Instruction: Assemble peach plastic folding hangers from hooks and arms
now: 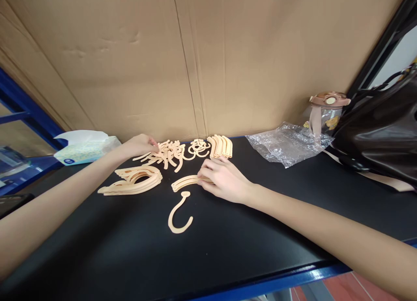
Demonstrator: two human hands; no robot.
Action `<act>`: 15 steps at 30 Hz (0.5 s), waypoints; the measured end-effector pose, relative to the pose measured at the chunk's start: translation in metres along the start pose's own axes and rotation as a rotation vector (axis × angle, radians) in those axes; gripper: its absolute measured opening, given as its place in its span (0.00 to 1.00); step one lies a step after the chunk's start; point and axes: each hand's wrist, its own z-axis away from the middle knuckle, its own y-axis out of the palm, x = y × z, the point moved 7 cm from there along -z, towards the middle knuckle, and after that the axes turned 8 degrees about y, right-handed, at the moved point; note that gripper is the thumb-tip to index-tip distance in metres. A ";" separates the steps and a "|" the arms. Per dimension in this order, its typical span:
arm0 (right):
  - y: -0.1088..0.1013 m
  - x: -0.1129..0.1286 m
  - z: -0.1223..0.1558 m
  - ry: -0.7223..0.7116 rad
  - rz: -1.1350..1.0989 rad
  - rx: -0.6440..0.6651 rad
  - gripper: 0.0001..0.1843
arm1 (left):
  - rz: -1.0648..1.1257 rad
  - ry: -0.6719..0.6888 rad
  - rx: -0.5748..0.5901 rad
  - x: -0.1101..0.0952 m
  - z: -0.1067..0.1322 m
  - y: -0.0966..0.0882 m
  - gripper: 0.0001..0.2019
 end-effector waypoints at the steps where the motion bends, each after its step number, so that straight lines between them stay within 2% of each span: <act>1: 0.000 0.000 0.000 0.000 -0.001 -0.005 0.10 | 0.029 0.000 -0.027 0.000 0.000 -0.004 0.06; 5: -0.002 0.000 0.000 0.007 -0.018 -0.038 0.09 | 0.174 0.017 -0.116 -0.007 0.004 -0.024 0.08; 8: -0.008 0.000 0.001 0.033 -0.054 -0.110 0.14 | 0.301 0.062 -0.119 -0.025 0.015 -0.029 0.11; 11: -0.015 0.004 0.002 0.027 -0.047 -0.177 0.21 | 0.411 0.143 -0.070 -0.052 0.030 -0.020 0.12; 15: -0.017 0.012 0.002 -0.043 0.053 -0.192 0.22 | 0.611 0.271 0.094 -0.086 0.044 0.009 0.12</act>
